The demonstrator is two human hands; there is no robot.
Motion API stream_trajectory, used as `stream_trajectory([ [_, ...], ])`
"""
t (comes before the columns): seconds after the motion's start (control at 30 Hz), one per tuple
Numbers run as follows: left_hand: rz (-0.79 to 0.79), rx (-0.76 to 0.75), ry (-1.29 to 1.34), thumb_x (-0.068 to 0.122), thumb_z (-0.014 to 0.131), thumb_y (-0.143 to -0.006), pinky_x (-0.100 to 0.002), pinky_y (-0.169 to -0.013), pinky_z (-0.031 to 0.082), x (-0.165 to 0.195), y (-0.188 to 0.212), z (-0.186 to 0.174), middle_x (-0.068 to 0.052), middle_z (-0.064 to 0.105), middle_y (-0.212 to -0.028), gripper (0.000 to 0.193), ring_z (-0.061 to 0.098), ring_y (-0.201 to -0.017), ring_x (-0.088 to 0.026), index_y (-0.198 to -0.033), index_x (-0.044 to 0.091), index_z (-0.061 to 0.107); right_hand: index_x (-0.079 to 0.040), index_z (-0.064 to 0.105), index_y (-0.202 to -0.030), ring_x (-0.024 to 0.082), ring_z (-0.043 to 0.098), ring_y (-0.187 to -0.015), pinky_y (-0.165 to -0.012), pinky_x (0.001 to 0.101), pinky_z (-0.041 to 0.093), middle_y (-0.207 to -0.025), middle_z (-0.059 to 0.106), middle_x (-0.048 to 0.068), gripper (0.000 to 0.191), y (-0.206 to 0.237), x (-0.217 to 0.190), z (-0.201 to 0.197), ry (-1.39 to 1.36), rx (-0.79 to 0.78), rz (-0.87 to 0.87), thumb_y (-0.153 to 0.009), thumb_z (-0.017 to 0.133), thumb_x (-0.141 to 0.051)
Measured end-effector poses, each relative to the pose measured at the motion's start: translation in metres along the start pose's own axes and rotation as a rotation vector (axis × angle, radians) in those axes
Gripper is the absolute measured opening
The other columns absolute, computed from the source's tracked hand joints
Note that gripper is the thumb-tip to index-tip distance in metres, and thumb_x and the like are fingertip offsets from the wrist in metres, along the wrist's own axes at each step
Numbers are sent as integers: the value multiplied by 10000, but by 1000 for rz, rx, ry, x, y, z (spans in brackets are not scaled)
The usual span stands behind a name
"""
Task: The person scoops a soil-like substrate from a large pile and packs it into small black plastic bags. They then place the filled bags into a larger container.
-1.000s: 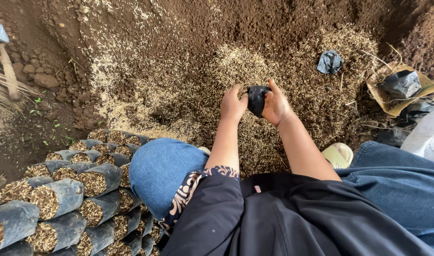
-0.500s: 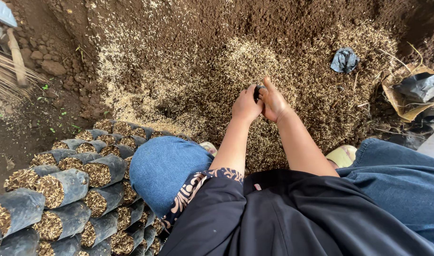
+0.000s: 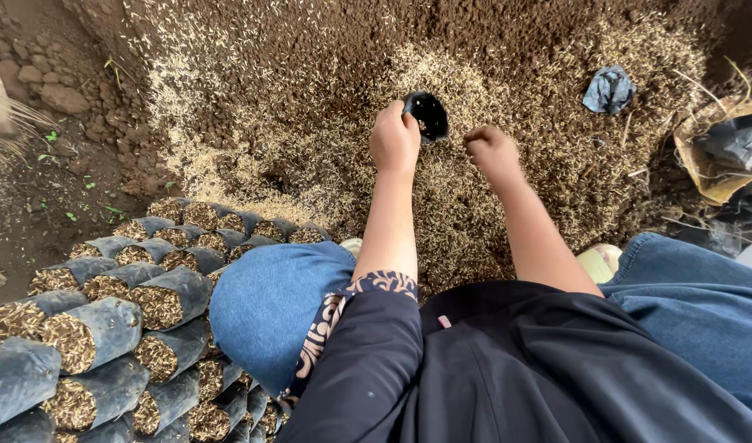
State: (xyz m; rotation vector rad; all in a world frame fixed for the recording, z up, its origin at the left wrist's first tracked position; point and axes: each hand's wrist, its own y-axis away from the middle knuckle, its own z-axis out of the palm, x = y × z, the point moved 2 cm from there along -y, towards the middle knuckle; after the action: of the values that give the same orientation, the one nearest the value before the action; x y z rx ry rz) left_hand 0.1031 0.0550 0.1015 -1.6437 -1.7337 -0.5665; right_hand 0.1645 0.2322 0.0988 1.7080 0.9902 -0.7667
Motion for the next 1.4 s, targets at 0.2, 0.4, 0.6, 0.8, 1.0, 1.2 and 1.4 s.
stream_trajectory([
  [0.2, -146, -74, 59, 132, 583, -971, -362, -767, 596, -3, -4, -3, -106, 722, -977, 193, 712, -852, -240, -1109, 40, 682, -322, 253, -1558, 405, 31, -1508, -1187, 625, 78, -1645, 42, 145, 910, 39, -6, 83, 1272, -361, -275, -824, 717, -594],
  [0.4, -117, -71, 68, 143, 607, -934, -410, -823, 571, -11, -2, 1, -109, 732, -990, 183, 707, -903, -268, -1065, 56, 702, -236, 575, -1340, 397, 268, -1479, -1204, 545, 239, -1638, 254, 152, 509, 8, 33, 83, 1244, -185, -455, -858, 704, -135],
  [0.6, -67, -109, 45, 144, 633, -879, -441, -827, 556, -16, 13, 14, -141, 722, -1019, 228, 704, -901, -324, -1081, 63, 703, -148, 626, -1295, 325, 592, -1247, -1001, 383, 569, -1477, 535, 162, 401, -31, 81, 56, 896, 127, -305, -921, 658, -7],
  [0.8, -144, -322, -43, 159, 632, -904, -471, -795, 556, -6, 35, 25, -166, 726, -980, 174, 695, -910, -362, -1023, 50, 697, -96, 390, -1507, 267, 635, -1036, -809, 370, 542, -1453, 510, 140, 667, -45, 48, -23, 59, 170, 114, -914, 693, -48],
  [1.0, -165, -377, -1, 142, 645, -896, -470, -806, 563, 0, 48, 32, -181, 712, -1030, 238, 700, -927, -364, -1112, 50, 683, -59, 494, -1463, 221, 674, -998, -775, 306, 564, -1244, 661, 232, 619, -14, -10, -40, -420, 16, 186, -860, 628, -17],
  [1.2, -107, -358, -9, 115, 675, -870, -464, -852, 560, 0, 52, 41, -200, 724, -1065, 356, 706, -971, -349, -1213, 25, 653, 11, 504, -1406, 226, 683, -973, -846, 364, 582, -1177, 690, 218, 542, 6, -48, -17, 207, -97, 91, -889, 641, -76],
  [1.4, -172, -387, -24, 106, 668, -876, -427, -745, 580, -9, 52, 48, -184, 717, -1012, 324, 712, -889, -296, -1177, -7, 630, -68, 533, -1394, 224, 707, -951, -830, 352, 583, -1255, 650, 165, 509, -3, -39, -8, 262, -21, 89, -910, 649, -177],
])
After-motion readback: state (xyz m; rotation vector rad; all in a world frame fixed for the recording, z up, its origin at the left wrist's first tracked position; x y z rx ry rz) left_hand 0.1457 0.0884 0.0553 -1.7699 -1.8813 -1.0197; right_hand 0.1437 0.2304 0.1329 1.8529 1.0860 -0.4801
